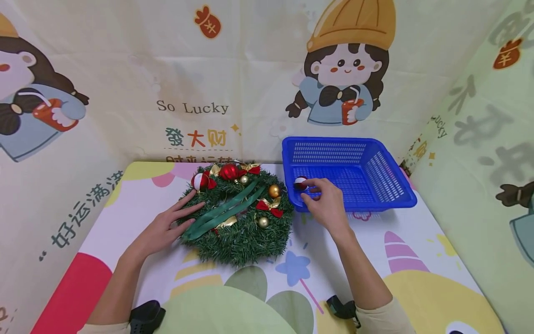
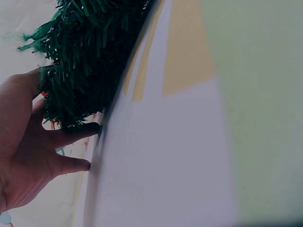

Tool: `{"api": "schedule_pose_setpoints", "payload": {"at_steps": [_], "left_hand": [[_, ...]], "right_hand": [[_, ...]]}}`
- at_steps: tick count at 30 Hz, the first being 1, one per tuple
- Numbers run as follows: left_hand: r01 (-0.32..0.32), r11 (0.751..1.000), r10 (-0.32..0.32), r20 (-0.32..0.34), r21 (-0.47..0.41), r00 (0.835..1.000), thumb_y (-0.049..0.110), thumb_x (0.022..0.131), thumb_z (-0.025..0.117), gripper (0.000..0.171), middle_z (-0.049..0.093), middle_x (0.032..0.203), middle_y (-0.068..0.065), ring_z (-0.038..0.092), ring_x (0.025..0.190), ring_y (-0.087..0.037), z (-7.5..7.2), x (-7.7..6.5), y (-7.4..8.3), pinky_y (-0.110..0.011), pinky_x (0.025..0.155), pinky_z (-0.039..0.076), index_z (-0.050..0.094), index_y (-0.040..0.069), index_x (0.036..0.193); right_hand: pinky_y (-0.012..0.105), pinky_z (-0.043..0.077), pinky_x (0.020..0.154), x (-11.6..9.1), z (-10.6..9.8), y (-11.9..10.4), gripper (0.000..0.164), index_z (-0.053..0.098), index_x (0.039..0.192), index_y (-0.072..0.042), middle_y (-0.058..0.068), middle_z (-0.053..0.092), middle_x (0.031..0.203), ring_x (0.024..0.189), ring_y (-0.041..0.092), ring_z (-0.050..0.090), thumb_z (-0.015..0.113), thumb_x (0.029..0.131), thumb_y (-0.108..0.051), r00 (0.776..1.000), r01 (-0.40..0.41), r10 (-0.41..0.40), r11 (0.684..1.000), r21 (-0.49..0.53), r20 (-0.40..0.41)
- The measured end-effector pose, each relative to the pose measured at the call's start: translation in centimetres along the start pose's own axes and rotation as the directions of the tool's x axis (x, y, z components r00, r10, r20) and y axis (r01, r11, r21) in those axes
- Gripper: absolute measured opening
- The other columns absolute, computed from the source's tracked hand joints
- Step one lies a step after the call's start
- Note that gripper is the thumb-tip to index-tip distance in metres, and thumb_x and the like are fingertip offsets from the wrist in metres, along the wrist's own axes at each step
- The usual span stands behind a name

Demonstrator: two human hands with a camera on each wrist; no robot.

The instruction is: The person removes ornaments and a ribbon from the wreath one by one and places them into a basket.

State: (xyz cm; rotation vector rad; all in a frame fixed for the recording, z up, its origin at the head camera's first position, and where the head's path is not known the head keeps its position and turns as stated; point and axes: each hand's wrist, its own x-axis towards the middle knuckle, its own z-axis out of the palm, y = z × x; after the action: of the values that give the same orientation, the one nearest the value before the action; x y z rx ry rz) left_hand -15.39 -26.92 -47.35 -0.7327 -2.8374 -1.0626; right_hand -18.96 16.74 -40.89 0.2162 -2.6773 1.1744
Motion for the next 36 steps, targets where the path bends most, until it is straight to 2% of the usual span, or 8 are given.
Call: {"api": "schedule_pose_setpoints", "payload": {"at_steps": [8,10,15,18,24,29,36], "left_hand": [[0.009,1.0,-0.009,0.001,0.022,1.0,0.025,0.107,0.061,0.05,0.02,0.175,-0.001,0.03,0.156,-0.04,0.0,0.0,0.0,-0.04,0.098,0.042,0.051,0.027,0.156],[0.013,1.0,-0.013,0.004,0.019,1.0,0.025,0.107,0.061,0.05,0.019,0.175,0.0,0.03,0.156,-0.041,0.0,0.0,0.0,-0.042,0.098,0.042,0.051,0.027,0.156],[0.007,1.0,-0.007,0.005,0.009,1.0,0.024,0.107,0.061,0.05,0.019,0.176,-0.001,0.03,0.156,-0.043,0.0,0.0,0.0,-0.056,0.103,0.043,0.051,0.026,0.156],[0.002,1.0,-0.002,0.008,0.013,1.0,0.023,0.107,0.061,0.051,0.019,0.176,-0.002,0.031,0.155,-0.044,0.0,-0.1,0.1,-0.06,0.105,0.043,0.05,0.025,0.157],[-0.005,0.999,0.004,0.014,0.037,1.0,0.022,0.107,0.06,0.052,0.018,0.176,-0.003,0.033,0.153,-0.045,0.0,-0.2,0.2,-0.058,0.102,0.045,0.049,0.025,0.158],[-0.025,0.998,0.026,0.0,0.05,1.0,0.02,0.107,0.061,0.051,0.02,0.175,-0.007,0.033,0.153,-0.046,0.0,-0.1,0.3,-0.061,0.104,0.044,0.051,0.022,0.157],[-0.061,0.996,0.062,-0.02,0.072,0.998,0.014,0.105,0.063,0.052,0.024,0.174,-0.01,0.035,0.152,-0.047,0.0,0.0,0.6,-0.06,0.101,0.046,0.053,0.02,0.155]], "right_hand": [[0.046,0.061,0.086,0.0,0.0,0.0,0.031,0.075,0.123,-0.004,0.016,0.07,0.118,0.108,0.035,0.072,0.078,0.093,-0.009,1.0,-0.001,0.001,1.0,0.008,0.009],[0.047,0.061,0.088,-0.1,0.0,-0.1,0.031,0.075,0.123,-0.004,0.016,0.07,0.119,0.108,0.035,0.072,0.078,0.093,-0.01,1.0,-0.001,0.001,1.0,0.009,0.014],[0.048,0.059,0.092,-0.2,-0.2,-0.4,0.03,0.075,0.122,-0.005,0.018,0.071,0.121,0.109,0.035,0.072,0.078,0.093,-0.01,1.0,0.011,-0.011,1.0,0.02,0.015],[0.047,0.059,0.092,-0.3,-0.2,-0.7,0.029,0.076,0.121,-0.007,0.016,0.071,0.12,0.108,0.034,0.072,0.078,0.092,-0.01,1.0,0.023,-0.024,0.999,0.03,0.006],[0.046,0.059,0.092,-0.8,-0.2,-1.4,0.026,0.077,0.118,-0.006,0.014,0.072,0.117,0.108,0.033,0.072,0.079,0.092,-0.008,0.997,0.07,-0.068,0.996,0.063,-0.04],[0.045,0.06,0.089,-1.2,0.0,-2.2,0.024,0.078,0.116,-0.007,0.011,0.073,0.117,0.104,0.031,0.073,0.079,0.092,-0.006,0.991,0.127,-0.121,0.987,0.095,-0.063],[0.043,0.062,0.084,-2.0,0.9,-3.3,0.023,0.078,0.113,-0.008,0.012,0.074,0.112,0.098,0.025,0.072,0.08,0.091,-0.004,0.982,0.19,-0.19,0.973,0.128,-0.009]]}}
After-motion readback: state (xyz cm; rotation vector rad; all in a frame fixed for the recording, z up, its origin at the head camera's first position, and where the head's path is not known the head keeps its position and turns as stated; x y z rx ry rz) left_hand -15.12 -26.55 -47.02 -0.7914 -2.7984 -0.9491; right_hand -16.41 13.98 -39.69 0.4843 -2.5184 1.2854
